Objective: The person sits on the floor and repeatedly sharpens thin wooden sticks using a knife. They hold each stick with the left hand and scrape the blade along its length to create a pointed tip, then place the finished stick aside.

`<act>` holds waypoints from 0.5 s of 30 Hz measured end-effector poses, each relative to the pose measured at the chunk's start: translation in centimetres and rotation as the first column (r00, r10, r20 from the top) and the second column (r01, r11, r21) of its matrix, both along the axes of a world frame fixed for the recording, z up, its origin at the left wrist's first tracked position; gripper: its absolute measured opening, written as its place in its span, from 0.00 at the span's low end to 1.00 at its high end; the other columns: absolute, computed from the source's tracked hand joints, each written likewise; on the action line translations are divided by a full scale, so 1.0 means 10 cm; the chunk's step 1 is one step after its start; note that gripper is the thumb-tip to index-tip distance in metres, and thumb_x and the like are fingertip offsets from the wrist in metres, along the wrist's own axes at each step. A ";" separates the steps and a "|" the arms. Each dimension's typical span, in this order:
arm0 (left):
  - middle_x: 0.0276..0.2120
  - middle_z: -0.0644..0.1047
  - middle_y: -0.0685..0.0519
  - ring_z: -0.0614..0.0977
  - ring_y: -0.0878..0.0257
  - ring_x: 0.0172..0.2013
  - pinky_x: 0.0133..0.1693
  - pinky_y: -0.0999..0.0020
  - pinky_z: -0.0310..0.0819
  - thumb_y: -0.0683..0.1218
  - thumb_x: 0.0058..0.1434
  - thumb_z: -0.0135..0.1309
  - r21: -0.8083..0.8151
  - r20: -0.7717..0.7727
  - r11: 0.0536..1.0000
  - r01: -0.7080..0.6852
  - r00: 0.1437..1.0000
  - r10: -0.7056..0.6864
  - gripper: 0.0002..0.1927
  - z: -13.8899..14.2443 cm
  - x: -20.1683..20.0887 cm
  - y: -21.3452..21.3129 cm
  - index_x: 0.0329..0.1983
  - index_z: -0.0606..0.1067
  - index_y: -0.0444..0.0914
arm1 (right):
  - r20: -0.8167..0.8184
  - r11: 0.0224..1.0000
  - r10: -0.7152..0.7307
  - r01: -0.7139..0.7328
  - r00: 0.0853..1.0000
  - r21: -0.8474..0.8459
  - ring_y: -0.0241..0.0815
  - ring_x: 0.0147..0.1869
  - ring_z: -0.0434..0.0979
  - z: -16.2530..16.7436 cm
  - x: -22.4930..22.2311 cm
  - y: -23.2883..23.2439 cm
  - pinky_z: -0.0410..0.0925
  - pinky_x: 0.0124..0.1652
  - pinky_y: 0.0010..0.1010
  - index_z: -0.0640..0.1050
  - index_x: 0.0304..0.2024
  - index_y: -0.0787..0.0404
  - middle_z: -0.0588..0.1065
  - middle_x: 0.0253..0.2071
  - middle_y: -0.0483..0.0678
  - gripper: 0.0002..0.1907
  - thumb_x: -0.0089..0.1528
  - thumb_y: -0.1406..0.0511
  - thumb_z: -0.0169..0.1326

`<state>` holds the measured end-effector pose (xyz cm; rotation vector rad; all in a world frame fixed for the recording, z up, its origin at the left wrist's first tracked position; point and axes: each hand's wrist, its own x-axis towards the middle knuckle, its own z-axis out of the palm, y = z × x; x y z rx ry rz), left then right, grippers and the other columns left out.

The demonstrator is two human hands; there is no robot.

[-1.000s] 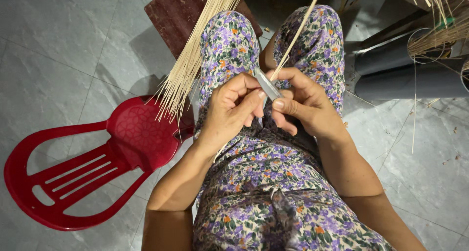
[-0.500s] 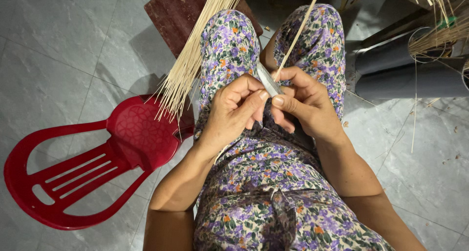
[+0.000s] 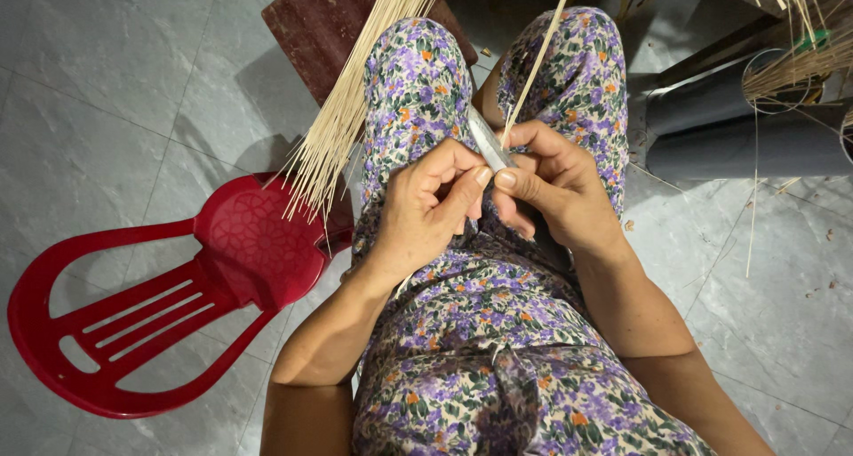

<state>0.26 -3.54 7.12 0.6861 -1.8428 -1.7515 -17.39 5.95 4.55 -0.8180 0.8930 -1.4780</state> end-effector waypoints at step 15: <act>0.27 0.80 0.58 0.75 0.76 0.26 0.27 0.78 0.67 0.42 0.74 0.51 -0.089 0.008 0.996 -0.018 1.000 0.019 0.05 0.03 -0.01 0.05 0.41 0.73 0.36 | -0.006 1.000 -0.021 0.021 1.000 -0.012 0.33 0.21 0.67 -0.01 0.01 -0.02 0.61 0.20 0.23 0.70 0.52 0.67 0.73 0.26 0.49 0.10 0.71 0.69 0.52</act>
